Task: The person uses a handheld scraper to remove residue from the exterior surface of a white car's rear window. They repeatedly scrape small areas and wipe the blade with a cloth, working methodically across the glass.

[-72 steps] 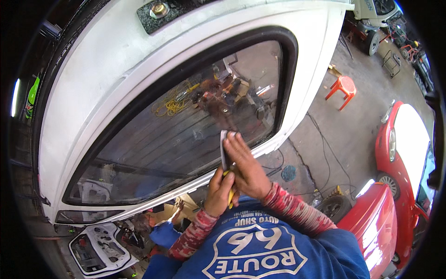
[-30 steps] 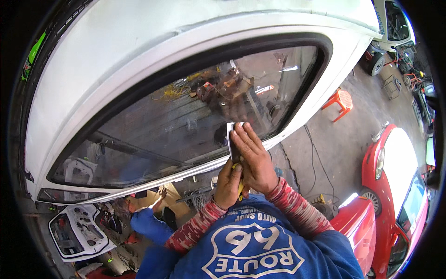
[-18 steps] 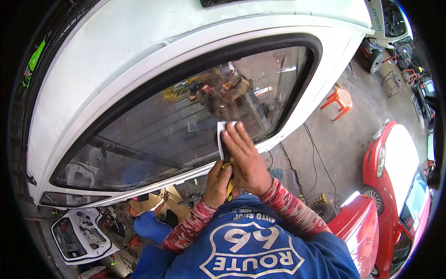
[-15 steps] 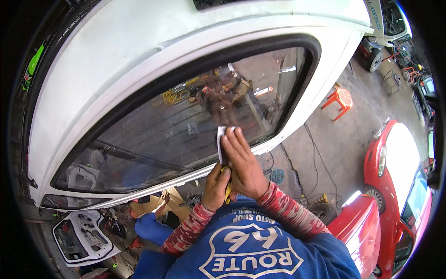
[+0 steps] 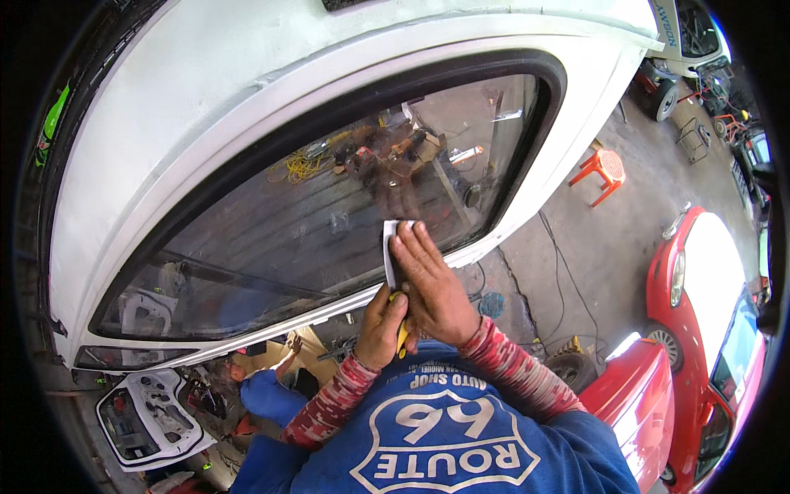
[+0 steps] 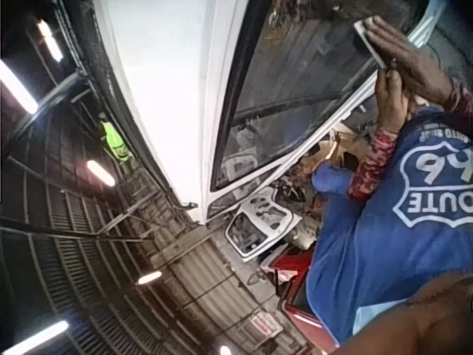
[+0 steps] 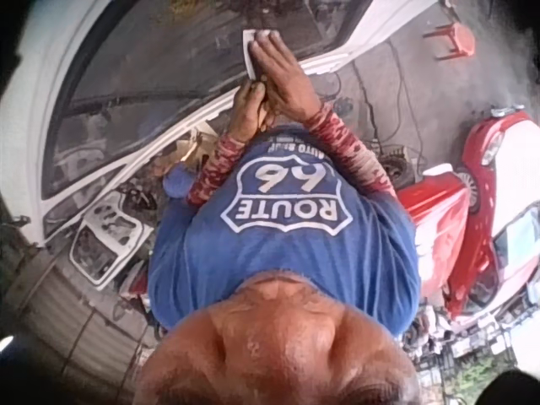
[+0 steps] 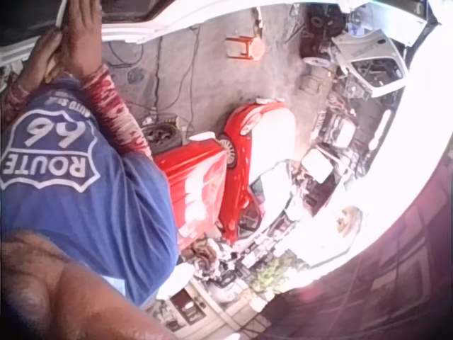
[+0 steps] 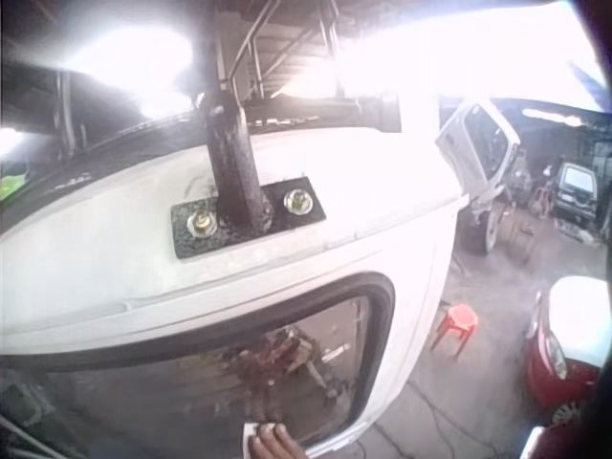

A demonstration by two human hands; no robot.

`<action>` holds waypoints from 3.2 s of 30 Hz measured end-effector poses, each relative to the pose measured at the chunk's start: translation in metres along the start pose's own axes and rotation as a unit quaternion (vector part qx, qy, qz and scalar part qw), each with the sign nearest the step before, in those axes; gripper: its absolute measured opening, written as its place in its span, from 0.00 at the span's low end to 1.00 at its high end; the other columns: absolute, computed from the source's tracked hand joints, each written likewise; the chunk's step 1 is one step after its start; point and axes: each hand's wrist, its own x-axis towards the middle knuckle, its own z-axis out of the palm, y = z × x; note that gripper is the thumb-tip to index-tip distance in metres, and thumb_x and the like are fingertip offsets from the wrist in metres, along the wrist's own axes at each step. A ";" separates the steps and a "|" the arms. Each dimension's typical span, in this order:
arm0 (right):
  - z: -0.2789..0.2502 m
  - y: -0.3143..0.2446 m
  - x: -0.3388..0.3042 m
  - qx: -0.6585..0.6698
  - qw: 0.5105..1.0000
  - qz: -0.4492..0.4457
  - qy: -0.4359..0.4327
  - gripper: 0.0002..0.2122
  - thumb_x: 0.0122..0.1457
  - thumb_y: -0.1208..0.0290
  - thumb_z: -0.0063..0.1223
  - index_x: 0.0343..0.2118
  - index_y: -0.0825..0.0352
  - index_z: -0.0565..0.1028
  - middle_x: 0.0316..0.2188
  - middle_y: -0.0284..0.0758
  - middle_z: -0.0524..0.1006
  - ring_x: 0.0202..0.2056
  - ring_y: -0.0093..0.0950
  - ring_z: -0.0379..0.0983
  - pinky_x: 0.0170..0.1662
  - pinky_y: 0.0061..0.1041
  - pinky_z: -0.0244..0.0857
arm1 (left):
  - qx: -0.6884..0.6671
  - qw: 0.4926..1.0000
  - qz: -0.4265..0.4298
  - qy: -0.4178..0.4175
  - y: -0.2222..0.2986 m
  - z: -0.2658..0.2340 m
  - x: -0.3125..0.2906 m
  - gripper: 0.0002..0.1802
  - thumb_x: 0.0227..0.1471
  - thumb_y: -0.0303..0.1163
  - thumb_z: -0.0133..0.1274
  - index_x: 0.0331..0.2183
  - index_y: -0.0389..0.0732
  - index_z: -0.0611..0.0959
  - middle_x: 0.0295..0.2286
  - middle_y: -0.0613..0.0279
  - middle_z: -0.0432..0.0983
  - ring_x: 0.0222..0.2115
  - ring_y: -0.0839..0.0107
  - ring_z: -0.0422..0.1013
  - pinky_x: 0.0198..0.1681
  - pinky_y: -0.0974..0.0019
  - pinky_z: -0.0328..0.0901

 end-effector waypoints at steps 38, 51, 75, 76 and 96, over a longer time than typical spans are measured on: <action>0.018 0.026 0.035 0.543 0.751 0.340 0.159 0.08 0.66 0.68 0.59 0.36 0.69 0.81 0.24 0.25 0.77 0.24 0.15 0.67 0.28 0.19 0.62 | 0.376 0.910 0.018 0.174 0.005 0.003 0.014 0.10 0.66 0.32 0.44 0.42 0.35 0.71 0.18 0.57 0.72 0.15 0.67 0.72 0.20 0.60 0.63; 0.014 0.030 0.035 0.557 0.740 0.347 0.148 0.09 0.66 0.68 0.59 0.35 0.69 0.82 0.25 0.26 0.77 0.24 0.16 0.69 0.29 0.19 0.65 | 0.307 0.939 -0.009 0.153 0.020 0.013 0.015 0.11 0.66 0.32 0.43 0.43 0.33 0.70 0.17 0.62 0.70 0.13 0.72 0.69 0.17 0.65 0.63; 0.023 0.038 0.032 0.588 0.716 0.350 0.138 0.10 0.65 0.66 0.60 0.34 0.68 0.81 0.24 0.25 0.78 0.23 0.16 0.69 0.27 0.19 0.63 | 0.344 0.920 -0.097 0.164 0.029 0.019 0.015 0.09 0.68 0.31 0.40 0.44 0.35 0.68 0.21 0.67 0.67 0.14 0.80 0.65 0.17 0.72 0.61; 0.023 0.038 0.032 0.582 0.722 0.343 0.149 0.10 0.65 0.66 0.60 0.34 0.68 0.81 0.24 0.26 0.78 0.23 0.16 0.69 0.27 0.19 0.64 | 0.341 0.925 -0.060 0.156 0.029 0.019 0.014 0.09 0.67 0.32 0.41 0.43 0.35 0.68 0.20 0.64 0.68 0.14 0.75 0.68 0.18 0.69 0.62; 0.020 0.043 0.028 0.555 0.766 0.287 0.149 0.10 0.67 0.68 0.57 0.39 0.71 0.80 0.29 0.30 0.80 0.28 0.20 0.76 0.33 0.22 0.71 | 0.381 0.911 -0.008 0.160 0.010 0.009 0.012 0.13 0.64 0.32 0.46 0.43 0.32 0.69 0.20 0.41 0.75 0.23 0.42 0.76 0.24 0.49 0.66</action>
